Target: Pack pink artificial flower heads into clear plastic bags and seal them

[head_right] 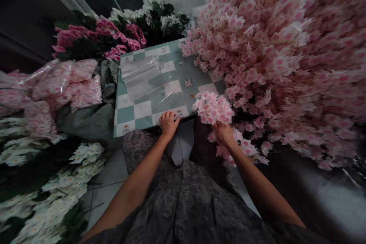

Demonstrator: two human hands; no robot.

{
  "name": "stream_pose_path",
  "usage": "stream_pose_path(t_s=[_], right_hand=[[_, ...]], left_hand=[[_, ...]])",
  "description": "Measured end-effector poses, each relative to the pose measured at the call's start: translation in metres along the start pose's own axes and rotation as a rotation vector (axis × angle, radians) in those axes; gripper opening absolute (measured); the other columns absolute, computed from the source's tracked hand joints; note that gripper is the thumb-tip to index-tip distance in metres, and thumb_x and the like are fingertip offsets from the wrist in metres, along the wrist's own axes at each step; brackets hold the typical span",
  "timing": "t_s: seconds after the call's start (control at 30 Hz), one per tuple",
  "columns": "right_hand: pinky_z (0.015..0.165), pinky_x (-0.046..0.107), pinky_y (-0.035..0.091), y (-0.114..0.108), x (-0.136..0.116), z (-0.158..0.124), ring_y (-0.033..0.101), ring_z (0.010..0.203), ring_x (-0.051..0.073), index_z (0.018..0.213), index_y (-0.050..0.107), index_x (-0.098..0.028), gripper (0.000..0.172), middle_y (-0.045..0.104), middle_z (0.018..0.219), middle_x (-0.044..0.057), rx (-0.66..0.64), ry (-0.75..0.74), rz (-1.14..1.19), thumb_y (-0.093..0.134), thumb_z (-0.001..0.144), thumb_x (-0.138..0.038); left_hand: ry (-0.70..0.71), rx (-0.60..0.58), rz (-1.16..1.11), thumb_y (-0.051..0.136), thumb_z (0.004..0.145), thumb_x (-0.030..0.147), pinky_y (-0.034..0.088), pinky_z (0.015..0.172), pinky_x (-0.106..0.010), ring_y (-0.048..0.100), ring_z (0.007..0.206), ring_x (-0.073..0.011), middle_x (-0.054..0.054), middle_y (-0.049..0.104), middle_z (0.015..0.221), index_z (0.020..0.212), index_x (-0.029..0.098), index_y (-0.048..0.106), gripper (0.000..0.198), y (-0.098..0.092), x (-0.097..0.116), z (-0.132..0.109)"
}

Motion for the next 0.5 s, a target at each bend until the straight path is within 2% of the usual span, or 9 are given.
stream_pose_path(t_s=[0.1,0.2,0.27,0.37,0.5], right_hand=[[0.069,0.029,0.039,0.005,0.003,0.006,0.063,0.081,0.023,0.086,0.072,-0.017,0.028,0.070,0.086,0.012,0.067,0.071,0.105,0.046,0.087,-0.028],[0.068,0.030,0.040,0.007,0.006,0.012,0.058,0.072,0.021,0.070,0.063,-0.019,0.031,0.063,0.071,0.008,0.108,0.164,0.266,0.044,0.085,-0.038],[0.063,0.031,0.038,0.006,0.006,0.015,0.051,0.064,0.019,0.059,0.051,-0.022,0.032,0.053,0.058,0.003,0.121,0.215,0.392,0.044,0.081,-0.045],[0.056,0.029,0.033,0.002,0.006,0.016,0.042,0.057,0.016,0.052,0.038,-0.025,0.035,0.039,0.050,-0.002,0.127,0.227,0.497,0.044,0.074,-0.052],[0.053,0.028,0.032,0.001,0.007,0.017,0.042,0.055,0.015,0.053,0.039,-0.026,0.032,0.039,0.047,-0.002,0.133,0.190,0.461,0.043,0.073,-0.051]], left_hand=[[0.016,-0.014,-0.026,0.063,0.095,0.027,0.041,0.099,-0.043,0.056,0.119,-0.0284,-0.008,0.070,0.120,0.099,0.024,0.069,0.008,-0.001,-0.003,0.001],[-0.006,-0.014,-0.026,0.060,0.097,0.031,0.041,0.100,-0.044,0.055,0.120,-0.0294,-0.010,0.069,0.122,0.102,0.023,0.069,0.013,0.000,0.000,0.001],[-0.027,-0.003,-0.014,0.065,0.093,0.042,0.041,0.101,-0.047,0.053,0.124,-0.0328,-0.013,0.066,0.129,0.112,0.022,0.067,0.028,0.000,0.008,0.001],[-0.091,0.007,0.014,0.067,0.089,0.054,0.040,0.100,-0.052,0.050,0.125,-0.0374,-0.018,0.061,0.134,0.122,0.021,0.063,0.047,0.002,0.021,0.005],[-0.159,0.005,0.036,0.061,0.094,0.046,0.041,0.098,-0.053,0.052,0.120,-0.0367,-0.018,0.064,0.125,0.114,0.019,0.065,0.034,0.003,0.030,0.015]])
Point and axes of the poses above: each hand's wrist, its own z-axis towards the middle knuckle, its own y-axis out of the palm, x = y × z, the point moved 1 cm from there along z, towards the middle knuckle
